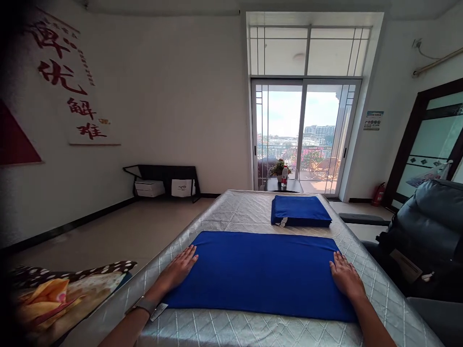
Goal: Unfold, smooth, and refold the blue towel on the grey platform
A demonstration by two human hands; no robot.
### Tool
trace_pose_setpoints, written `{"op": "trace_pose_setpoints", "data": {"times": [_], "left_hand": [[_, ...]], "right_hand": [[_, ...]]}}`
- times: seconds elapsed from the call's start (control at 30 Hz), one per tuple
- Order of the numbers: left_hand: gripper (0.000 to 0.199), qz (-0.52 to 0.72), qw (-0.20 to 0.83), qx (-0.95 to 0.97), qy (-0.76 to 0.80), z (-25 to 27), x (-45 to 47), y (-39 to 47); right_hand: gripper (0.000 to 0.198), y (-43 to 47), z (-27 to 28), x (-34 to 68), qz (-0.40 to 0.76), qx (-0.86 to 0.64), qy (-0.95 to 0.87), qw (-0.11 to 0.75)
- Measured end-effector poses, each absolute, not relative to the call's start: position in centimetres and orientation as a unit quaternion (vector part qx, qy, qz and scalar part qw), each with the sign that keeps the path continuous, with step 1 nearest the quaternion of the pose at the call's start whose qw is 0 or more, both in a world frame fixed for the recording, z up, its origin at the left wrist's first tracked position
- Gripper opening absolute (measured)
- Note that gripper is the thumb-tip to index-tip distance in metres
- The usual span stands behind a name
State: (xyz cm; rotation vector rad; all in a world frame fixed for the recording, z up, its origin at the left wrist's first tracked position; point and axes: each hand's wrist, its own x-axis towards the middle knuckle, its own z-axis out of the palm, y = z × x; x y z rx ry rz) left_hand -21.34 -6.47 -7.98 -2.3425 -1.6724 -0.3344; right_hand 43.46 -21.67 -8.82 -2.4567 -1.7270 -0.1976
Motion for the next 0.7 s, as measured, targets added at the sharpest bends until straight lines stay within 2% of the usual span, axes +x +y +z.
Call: {"op": "trace_pose_setpoints", "data": {"times": [0.1, 0.27, 0.4, 0.5, 0.6, 0.7], "left_hand": [[0.052, -0.088, 0.098, -0.794, -0.593, -7.9, -21.5, -6.9], [0.055, -0.097, 0.071, -0.815, -0.567, -6.3, -19.8, -7.1], [0.055, -0.115, 0.042, -0.870, -0.477, -3.6, -12.2, -6.4], [0.053, -0.146, 0.027, -0.901, -0.407, -2.5, -4.1, -5.7], [0.052, -0.168, 0.031, -0.913, -0.371, -3.3, 2.1, -5.2], [0.052, -0.180, 0.043, -0.912, -0.366, -5.2, 4.5, -4.7]], "right_hand": [[0.070, -21.7, -9.4, 44.2, -0.062, -0.815, -0.570, 0.080], [0.068, -21.0, -7.9, 42.6, -0.091, -0.814, -0.571, 0.051], [0.066, -17.5, -3.5, 34.4, -0.053, -0.767, -0.638, 0.041], [0.066, -13.6, -1.1, 26.3, 0.008, -0.710, -0.700, 0.081], [0.064, -10.6, -1.0, 20.7, 0.044, -0.674, -0.731, 0.101], [0.061, -9.4, -2.4, 19.0, 0.048, -0.662, -0.741, 0.100]]}}
